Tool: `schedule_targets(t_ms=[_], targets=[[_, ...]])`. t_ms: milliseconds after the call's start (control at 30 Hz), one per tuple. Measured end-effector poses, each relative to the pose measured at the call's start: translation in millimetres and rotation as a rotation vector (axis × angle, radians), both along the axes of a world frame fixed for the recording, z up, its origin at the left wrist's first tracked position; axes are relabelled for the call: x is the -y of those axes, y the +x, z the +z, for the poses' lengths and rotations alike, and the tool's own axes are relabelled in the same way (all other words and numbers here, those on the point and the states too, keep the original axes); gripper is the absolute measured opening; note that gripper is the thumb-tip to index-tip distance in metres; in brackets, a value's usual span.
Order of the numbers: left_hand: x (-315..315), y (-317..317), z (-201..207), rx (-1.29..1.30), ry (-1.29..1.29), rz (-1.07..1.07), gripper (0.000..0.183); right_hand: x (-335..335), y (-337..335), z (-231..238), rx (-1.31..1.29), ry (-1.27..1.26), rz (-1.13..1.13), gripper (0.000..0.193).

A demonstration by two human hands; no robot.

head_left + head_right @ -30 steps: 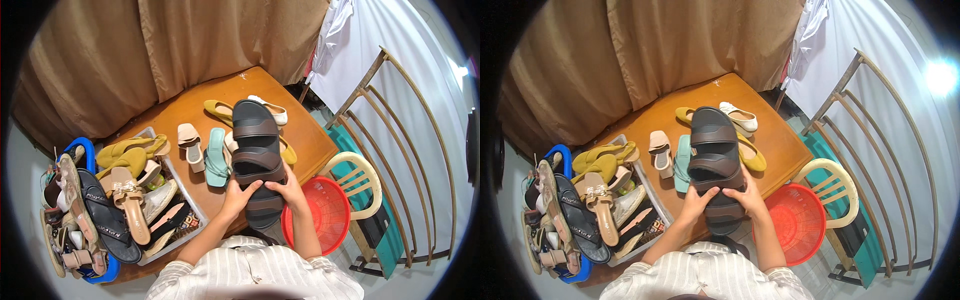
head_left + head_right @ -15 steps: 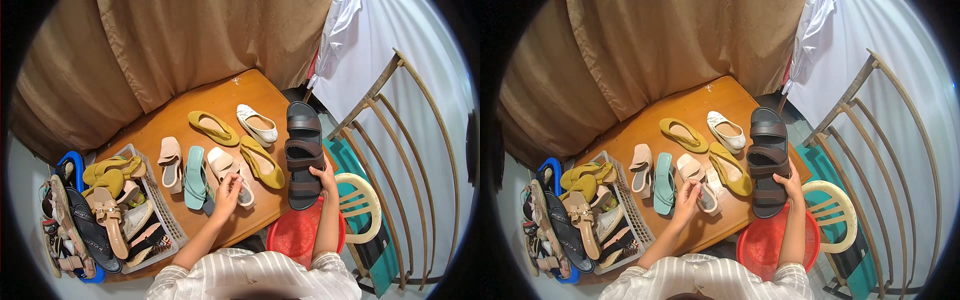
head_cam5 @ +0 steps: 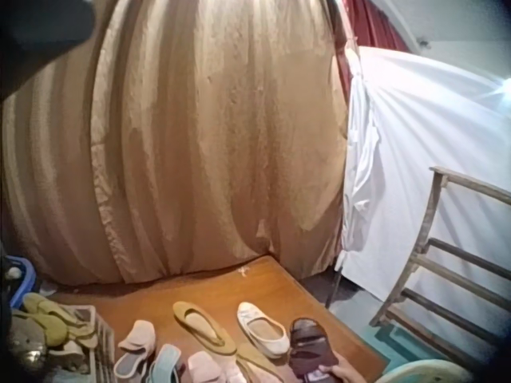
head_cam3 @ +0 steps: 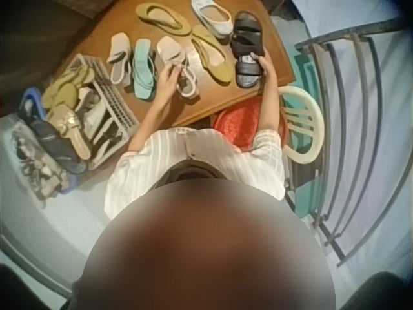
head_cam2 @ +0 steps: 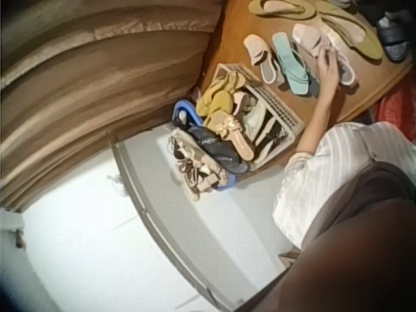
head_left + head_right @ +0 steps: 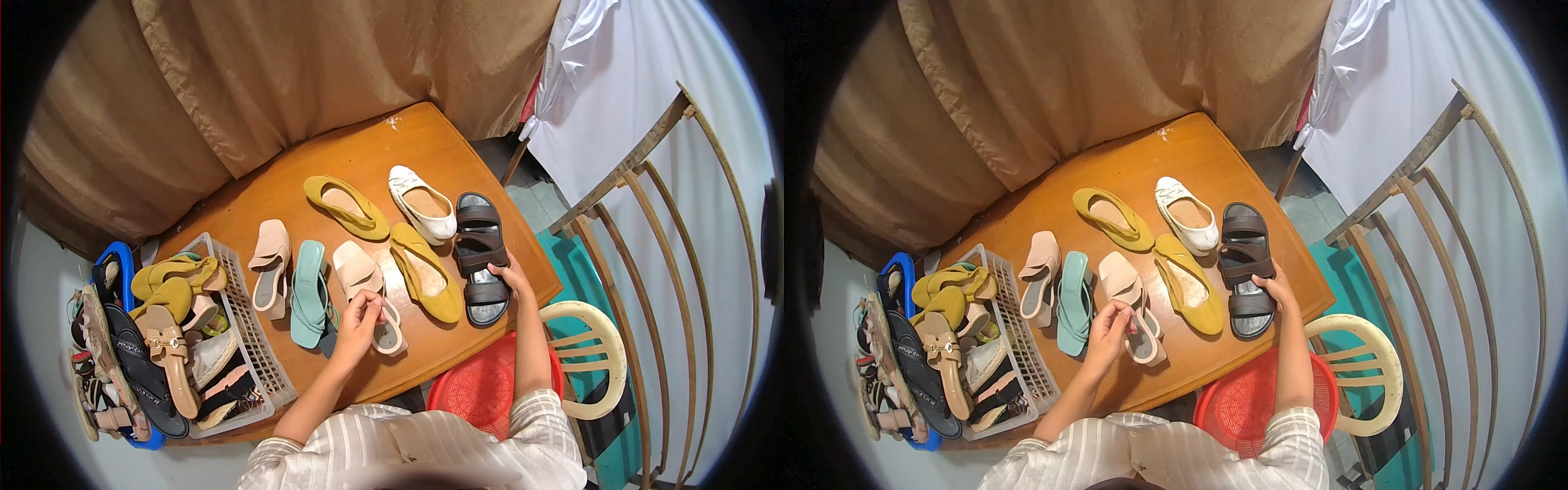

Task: Sorting through a large pile of various shoes and placing selected ones into a container.

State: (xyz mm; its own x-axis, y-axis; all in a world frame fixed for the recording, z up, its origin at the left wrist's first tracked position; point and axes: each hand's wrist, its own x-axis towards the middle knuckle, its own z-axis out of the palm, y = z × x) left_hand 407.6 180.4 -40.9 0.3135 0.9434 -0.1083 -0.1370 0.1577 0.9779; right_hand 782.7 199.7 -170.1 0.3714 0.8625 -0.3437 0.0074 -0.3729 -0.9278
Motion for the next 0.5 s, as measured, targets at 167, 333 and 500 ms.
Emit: schedule_targets(t_ms=[167, 333, 500], targets=[[-2, 4, 1, -0.024, 0.043, -0.029, 0.012, 10, 7, -1, 0.523, -0.063, 0.031, 0.073], [-1, 0, 8, -0.082, 0.092, -0.027, 0.011, 19, -39, 42, 1.172, 0.076, -0.052, 0.065], [1, -11, 9, -0.066, 0.113, 0.017, 0.010, 22, -77, 49, 1.054, -0.170, 0.043, 0.065]])
